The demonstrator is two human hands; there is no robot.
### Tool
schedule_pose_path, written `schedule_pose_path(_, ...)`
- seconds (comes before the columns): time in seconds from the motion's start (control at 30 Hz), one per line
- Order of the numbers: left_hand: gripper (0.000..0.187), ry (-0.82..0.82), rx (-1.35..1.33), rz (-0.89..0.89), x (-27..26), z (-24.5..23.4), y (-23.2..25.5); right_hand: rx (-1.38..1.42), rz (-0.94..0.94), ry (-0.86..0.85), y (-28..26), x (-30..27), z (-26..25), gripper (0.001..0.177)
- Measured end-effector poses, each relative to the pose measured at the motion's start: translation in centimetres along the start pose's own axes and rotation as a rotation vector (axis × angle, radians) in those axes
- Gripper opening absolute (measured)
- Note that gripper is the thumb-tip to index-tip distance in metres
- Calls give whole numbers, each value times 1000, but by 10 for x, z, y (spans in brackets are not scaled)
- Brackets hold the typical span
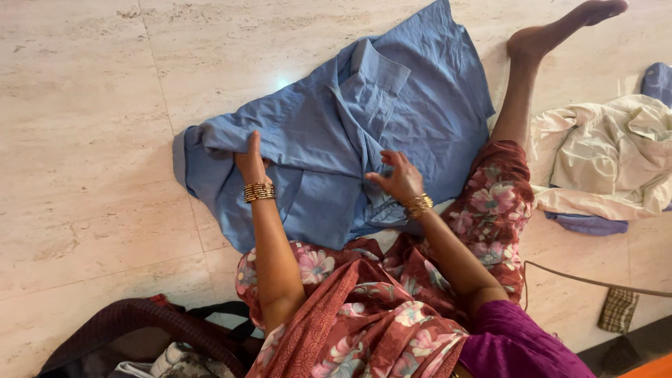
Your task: The person folds a blue shirt and a white shirt by hand while sitting on the floor and then places them into a bag.
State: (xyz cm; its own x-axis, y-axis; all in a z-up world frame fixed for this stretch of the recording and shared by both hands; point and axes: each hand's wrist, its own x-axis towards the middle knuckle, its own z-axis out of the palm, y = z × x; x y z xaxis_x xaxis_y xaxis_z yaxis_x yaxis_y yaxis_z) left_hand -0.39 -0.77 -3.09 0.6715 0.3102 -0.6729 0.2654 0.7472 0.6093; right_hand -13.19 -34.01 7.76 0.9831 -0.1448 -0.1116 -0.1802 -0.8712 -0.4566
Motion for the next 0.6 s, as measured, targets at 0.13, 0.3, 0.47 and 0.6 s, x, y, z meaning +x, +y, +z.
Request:
schedule_pose_path(0.13,59,-59,142,89,18,-9,-13,-263,-37,20,3,39,31,30)
schedule_pose_path(0.3,63,-269,-307,171,11,-6,15,912,122,-4,86,141,-38,22)
schedule_pose_path(0.47,70,-224,-330,134,-9,8,32,620,-72,287,78,155,-67,30)
schedule_pose_path(0.6,57,-201,-237,118,4,7,6,206,-14,201,27,116,-32,27)
